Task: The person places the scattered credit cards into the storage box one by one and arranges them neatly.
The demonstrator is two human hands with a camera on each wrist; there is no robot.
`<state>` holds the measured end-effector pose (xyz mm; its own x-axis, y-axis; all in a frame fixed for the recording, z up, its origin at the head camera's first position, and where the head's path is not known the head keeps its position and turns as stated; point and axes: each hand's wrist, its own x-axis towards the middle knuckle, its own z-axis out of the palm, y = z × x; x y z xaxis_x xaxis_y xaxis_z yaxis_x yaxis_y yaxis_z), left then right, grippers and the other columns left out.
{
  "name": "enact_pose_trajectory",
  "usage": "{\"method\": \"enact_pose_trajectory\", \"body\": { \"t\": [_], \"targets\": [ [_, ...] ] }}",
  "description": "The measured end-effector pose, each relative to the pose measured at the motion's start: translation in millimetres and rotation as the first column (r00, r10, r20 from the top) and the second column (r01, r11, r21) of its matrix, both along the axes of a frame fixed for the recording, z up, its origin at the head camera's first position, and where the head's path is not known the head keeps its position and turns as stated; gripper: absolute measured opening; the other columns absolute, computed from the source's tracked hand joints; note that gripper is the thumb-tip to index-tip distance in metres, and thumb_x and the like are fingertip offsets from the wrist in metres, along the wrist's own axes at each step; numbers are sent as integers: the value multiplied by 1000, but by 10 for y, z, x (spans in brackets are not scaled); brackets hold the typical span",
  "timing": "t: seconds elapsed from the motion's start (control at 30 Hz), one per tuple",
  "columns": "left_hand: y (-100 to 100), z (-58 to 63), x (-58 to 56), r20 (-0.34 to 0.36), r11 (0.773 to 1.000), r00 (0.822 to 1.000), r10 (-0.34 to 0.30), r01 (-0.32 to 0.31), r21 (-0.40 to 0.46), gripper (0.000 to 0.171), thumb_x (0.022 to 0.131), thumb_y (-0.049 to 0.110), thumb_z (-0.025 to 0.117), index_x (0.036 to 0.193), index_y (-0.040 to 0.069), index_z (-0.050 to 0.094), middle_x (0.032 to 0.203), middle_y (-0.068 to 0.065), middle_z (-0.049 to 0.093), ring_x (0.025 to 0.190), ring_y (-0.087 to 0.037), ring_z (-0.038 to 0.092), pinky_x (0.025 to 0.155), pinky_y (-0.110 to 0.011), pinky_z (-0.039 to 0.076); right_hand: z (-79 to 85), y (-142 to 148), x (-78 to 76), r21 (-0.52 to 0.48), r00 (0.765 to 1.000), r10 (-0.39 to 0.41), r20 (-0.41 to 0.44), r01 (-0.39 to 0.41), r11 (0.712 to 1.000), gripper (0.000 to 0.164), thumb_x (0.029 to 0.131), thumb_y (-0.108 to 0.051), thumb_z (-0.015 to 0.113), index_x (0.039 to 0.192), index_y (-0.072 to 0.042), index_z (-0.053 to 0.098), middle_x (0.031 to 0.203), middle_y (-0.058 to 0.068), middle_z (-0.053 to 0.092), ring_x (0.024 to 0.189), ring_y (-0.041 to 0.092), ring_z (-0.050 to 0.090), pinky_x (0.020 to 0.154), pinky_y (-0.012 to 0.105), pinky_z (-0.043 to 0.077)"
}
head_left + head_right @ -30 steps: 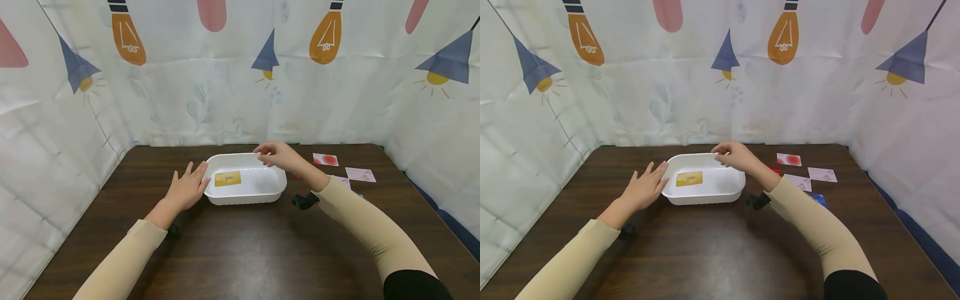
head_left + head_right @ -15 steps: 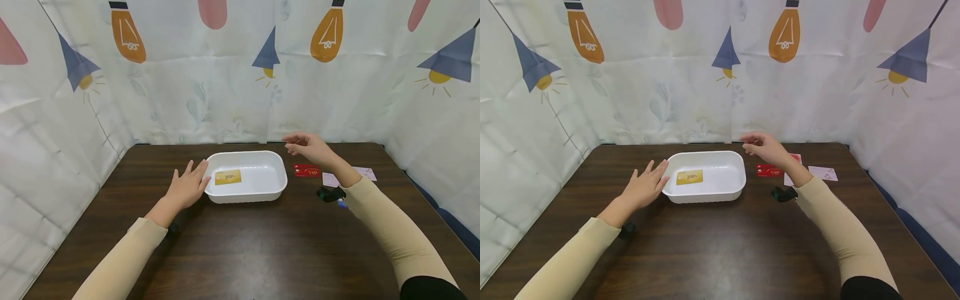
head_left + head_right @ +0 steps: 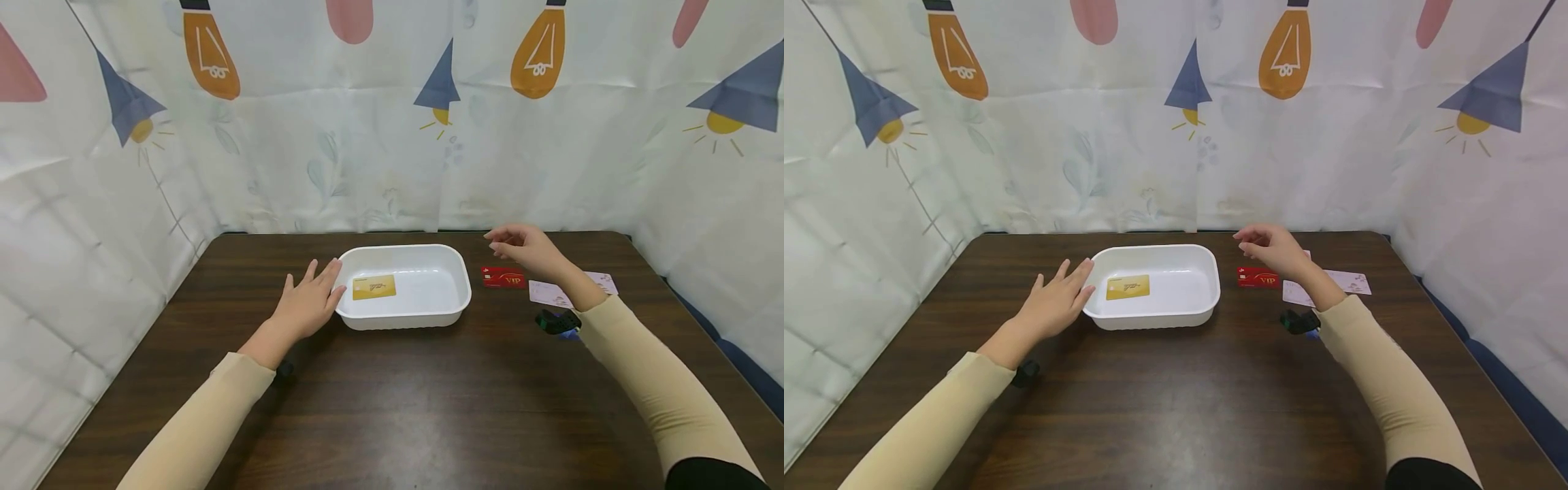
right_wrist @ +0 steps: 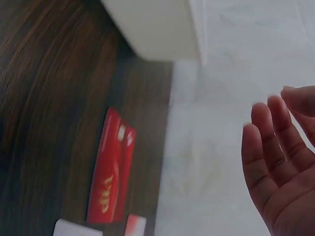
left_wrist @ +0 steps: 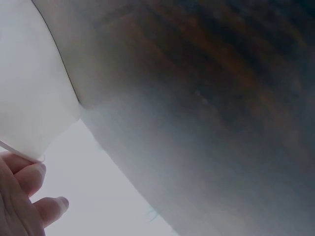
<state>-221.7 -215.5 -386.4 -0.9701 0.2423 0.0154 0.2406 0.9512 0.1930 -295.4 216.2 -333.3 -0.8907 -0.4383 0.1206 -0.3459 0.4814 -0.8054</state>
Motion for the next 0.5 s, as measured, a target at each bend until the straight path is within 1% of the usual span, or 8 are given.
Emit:
{"method": "enact_pose_trajectory", "body": {
  "t": [0.1,0.13,0.23,0.33,0.43,0.5],
  "targets": [
    [6,1,0,1,1000,1000,1,-1,1,66,110,40,39,165,11,18,169,-9,20,155,-41,10,114,-76,7,-67,73,-28,23,1000,-16,-9,16,1000,34,106,-16,58,134,3,61,125,21,64,99,17,64,83,23,55],
    [7,5,1,2,1000,1000,3,-3,3,66,110,41,39,165,11,18,169,-8,20,155,-41,10,114,-76,8,-91,98,-41,29,1000,-21,-13,22,999,34,106,-16,58,134,3,61,125,22,65,100,20,65,83,25,56],
    [11,8,4,2,1000,1000,4,-4,4,66,110,40,39,165,11,17,169,-8,20,155,-41,10,114,-76,8,-169,180,-86,49,999,-44,-11,45,998,34,106,-17,58,134,2,62,125,23,64,104,31,66,85,32,58],
    [14,12,8,4,1000,1000,6,-6,3,66,110,41,39,165,11,17,169,-8,20,155,-40,9,114,-75,8,-247,263,-124,74,997,-72,0,72,995,35,107,-18,57,134,3,61,123,25,63,108,44,64,88,40,58],
    [15,11,8,3,1000,1000,6,-6,0,66,110,40,39,165,11,17,169,-9,20,155,-41,10,114,-75,8,-319,339,-160,82,995,-102,18,100,992,36,107,-17,57,134,6,60,121,25,61,109,47,63,87,37,58],
    [14,11,7,3,1000,1000,7,-7,0,67,110,40,39,165,11,17,169,-9,20,155,-41,10,114,-75,8,-357,378,-180,82,993,-117,24,115,990,36,107,-17,57,134,7,60,120,26,61,109,45,64,87,33,58]
  ]
}}
